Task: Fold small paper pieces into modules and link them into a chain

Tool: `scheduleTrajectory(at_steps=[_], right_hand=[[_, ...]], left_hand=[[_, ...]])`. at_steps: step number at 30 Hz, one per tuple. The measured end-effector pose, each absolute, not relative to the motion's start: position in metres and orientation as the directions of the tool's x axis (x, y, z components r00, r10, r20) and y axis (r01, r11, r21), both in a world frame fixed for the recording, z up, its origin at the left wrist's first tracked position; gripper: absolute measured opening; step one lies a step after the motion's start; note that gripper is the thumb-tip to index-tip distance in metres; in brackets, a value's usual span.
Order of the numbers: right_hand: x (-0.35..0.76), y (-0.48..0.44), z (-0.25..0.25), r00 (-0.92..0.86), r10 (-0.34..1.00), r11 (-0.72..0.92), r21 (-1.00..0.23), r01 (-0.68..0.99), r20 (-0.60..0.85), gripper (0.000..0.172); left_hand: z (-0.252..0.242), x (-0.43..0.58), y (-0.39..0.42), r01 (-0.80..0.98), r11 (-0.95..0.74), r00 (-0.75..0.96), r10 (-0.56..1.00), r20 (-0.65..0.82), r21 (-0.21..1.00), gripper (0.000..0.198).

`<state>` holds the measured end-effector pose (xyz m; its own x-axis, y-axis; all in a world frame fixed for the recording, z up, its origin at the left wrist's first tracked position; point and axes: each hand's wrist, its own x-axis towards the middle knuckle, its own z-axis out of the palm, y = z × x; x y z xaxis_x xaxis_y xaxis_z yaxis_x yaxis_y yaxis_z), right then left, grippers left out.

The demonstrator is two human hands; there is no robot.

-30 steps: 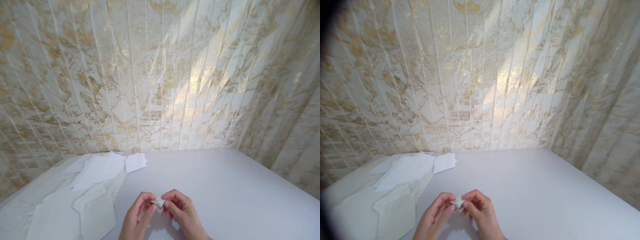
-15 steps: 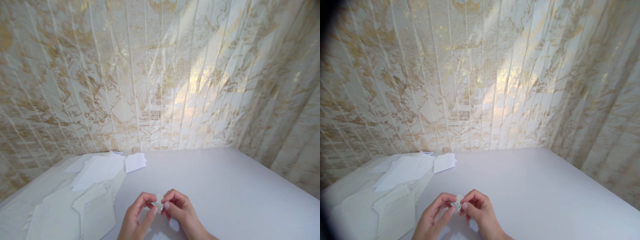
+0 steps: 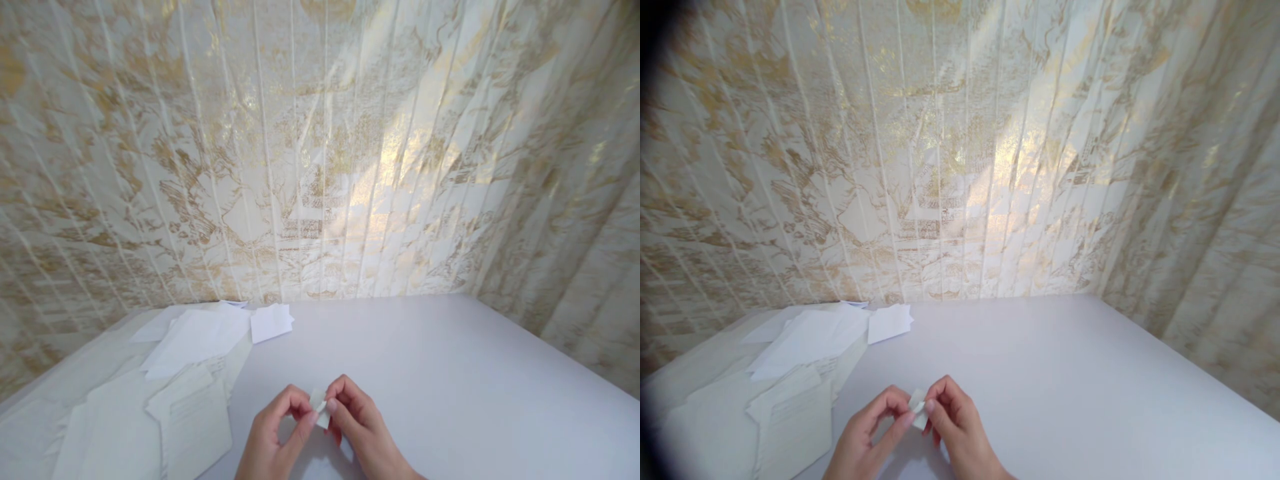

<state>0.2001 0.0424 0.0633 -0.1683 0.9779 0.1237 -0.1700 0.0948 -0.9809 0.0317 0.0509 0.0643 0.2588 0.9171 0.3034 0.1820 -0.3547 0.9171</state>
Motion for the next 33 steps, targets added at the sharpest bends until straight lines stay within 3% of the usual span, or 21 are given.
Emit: scheduleTrajectory(at_steps=[7, 19, 28, 33], right_hand=[[0.200, 0.043, 0.058, -0.169, 0.978, 0.106, -0.988, -0.115, 0.124, 0.051], [0.198, 0.043, 0.056, -0.164, 0.981, 0.075, -0.980, -0.183, 0.105, 0.050], [0.197, 0.040, 0.054, -0.215, 0.970, 0.074, -0.978, -0.194, 0.116, 0.050], [0.199, 0.041, 0.051, -0.215, 0.967, 0.099, -0.979, -0.181, 0.138, 0.048]], left_hand=[[0.064, 0.036, 0.047, 0.178, -0.312, 0.211, 0.938, 0.273, 0.933, 0.031], [0.061, 0.039, 0.045, 0.083, -0.286, 0.165, 0.949, 0.270, 0.955, 0.024], [0.052, 0.040, 0.047, -0.090, -0.122, 0.261, 0.955, 0.142, 0.988, 0.039], [0.043, 0.042, 0.048, 0.004, -0.094, 0.365, 0.927, 0.086, 0.996, 0.043]])
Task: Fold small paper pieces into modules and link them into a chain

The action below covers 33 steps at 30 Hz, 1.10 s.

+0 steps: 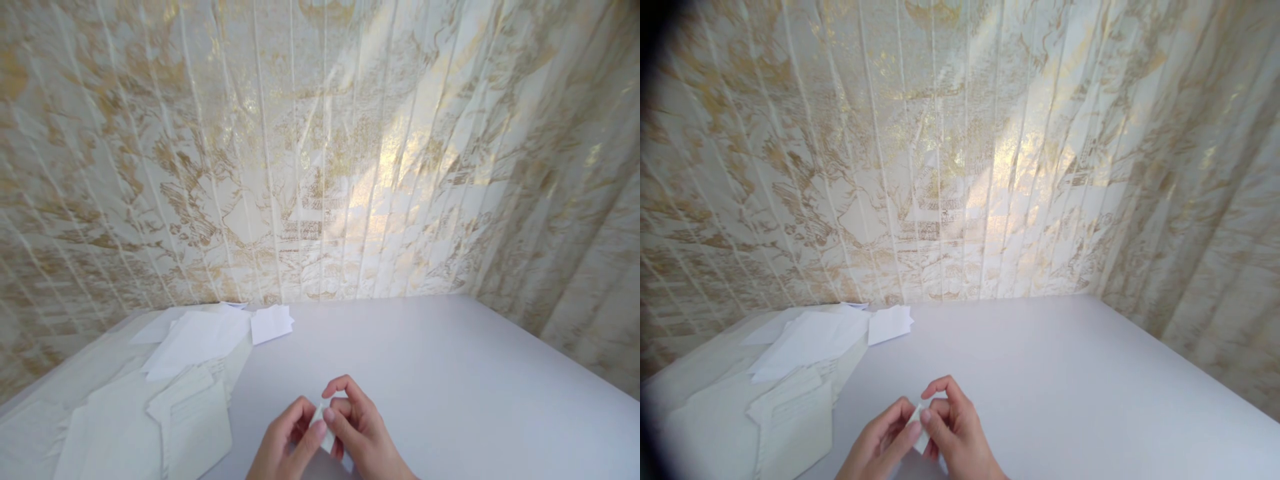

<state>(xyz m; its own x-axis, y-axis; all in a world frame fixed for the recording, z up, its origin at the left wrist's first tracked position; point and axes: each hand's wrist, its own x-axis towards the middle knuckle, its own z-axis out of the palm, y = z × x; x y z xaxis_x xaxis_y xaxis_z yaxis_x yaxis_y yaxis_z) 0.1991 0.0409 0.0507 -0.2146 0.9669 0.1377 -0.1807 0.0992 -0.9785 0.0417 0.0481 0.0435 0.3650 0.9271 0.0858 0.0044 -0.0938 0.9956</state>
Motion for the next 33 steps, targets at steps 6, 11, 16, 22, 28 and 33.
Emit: scheduleTrajectory(at_steps=[6, 11, 16, 22, 28, 33], right_hand=[[0.199, 0.042, 0.046, -0.248, 0.959, 0.099, -0.981, -0.168, 0.140, 0.051], [0.198, 0.041, 0.043, -0.256, 0.957, 0.099, -0.982, -0.163, 0.139, 0.050], [0.200, 0.043, 0.045, -0.184, 0.970, 0.132, -0.980, -0.152, 0.159, 0.049], [0.201, 0.043, 0.046, -0.191, 0.965, 0.144, -0.970, -0.195, 0.181, 0.047], [0.203, 0.048, 0.034, -0.166, 0.954, 0.227, -0.963, -0.144, 0.249, 0.046], [0.209, 0.050, 0.040, -0.108, 0.948, 0.302, -0.953, 0.012, 0.299, 0.041]], left_hand=[[0.047, 0.040, 0.051, -0.075, 0.004, 0.448, 0.894, 0.030, 0.997, 0.050], [0.050, 0.040, 0.051, -0.047, 0.029, 0.463, 0.886, -0.004, 0.998, 0.051], [0.062, 0.040, 0.051, 0.065, -0.017, 0.401, 0.916, -0.010, 0.998, 0.058], [0.067, 0.036, 0.049, 0.082, -0.073, 0.335, 0.941, 0.041, 0.994, 0.056], [0.062, 0.038, 0.048, 0.109, -0.134, 0.327, 0.940, 0.091, 0.985, 0.055], [0.061, 0.041, 0.045, -0.041, -0.094, 0.231, 0.968, 0.101, 0.995, 0.055]])
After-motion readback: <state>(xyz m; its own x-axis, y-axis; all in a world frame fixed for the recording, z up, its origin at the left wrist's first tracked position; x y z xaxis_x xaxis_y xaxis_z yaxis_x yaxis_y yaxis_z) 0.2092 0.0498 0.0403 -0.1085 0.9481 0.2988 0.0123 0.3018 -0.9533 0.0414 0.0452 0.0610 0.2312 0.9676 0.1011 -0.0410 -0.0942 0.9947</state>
